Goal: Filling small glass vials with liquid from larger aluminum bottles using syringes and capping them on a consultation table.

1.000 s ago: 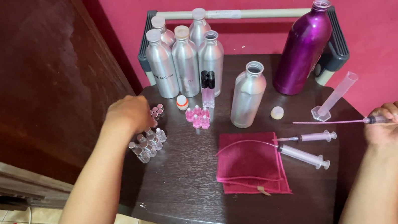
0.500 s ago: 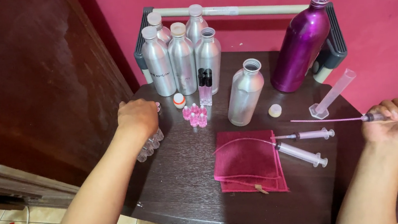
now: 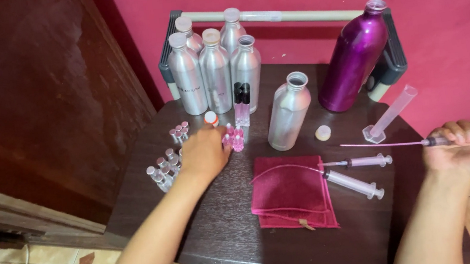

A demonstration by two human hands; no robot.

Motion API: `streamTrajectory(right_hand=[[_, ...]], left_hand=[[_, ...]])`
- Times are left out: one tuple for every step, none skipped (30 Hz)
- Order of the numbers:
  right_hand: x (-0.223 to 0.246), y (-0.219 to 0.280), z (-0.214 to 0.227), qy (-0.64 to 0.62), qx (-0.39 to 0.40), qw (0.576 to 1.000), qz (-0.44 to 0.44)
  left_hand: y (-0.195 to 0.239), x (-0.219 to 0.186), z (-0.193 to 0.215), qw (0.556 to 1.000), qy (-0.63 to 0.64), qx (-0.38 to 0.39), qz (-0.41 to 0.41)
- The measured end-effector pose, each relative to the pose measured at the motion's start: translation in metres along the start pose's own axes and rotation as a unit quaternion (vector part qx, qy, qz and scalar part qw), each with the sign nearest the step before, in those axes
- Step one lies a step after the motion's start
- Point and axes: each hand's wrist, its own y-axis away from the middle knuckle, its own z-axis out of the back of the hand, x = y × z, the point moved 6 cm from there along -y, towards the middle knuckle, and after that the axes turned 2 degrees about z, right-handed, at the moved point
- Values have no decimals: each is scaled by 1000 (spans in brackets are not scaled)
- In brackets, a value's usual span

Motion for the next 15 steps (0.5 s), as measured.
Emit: streamTrajectory(right_hand=[[-1,-1,0,8,16,1000,-4],[0,0,-2,7,18,1000,-2],[-1,1,-4,-2,20,1000,-4],[-2,2,-5,-11,21,1000,-7],[-3,2,-7,-12,22,1000,-6],[-3,3,-7,-11,11,1000,-1],[-2,4,-7,-11,1,1000,3],[-2,3,-6,-12,1,1000,5],[-3,3,-6,-18,3,1000,3],[-3,3,-6,-24,5,1000,2],[-4,1,-6,-26,5,1000,4],[-5,1,-6,-16,18,1000,1],[-6,0,-7,-6,30,1000,-2],[-10,1,-9,-7,29,1000,1],[-16,3,-15,-6,62,998,-20]], left_hand=[[-1,-1,-9,999,29,-36,-9],[0,-4,-10,999,30,-38,-11],[1,-6,-10,998,34,-51,-9],[3,-8,-10,997,38,-63,-7],[2,-8,-12,997,38,-64,-8],[2,-9,-14,997,36,-62,-13],[1,-9,-17,997,34,-60,-17],[-1,-7,-21,997,34,-61,-19],[-2,-3,-25,998,38,-57,-9],[-4,1,-29,998,43,-53,1],[1,3,-25,998,42,-54,-2],[6,5,-23,998,39,-44,2],[12,7,-21,999,36,-33,6],[22,3,-14,999,35,-33,3],[33,0,-8,999,51,-19,9]])
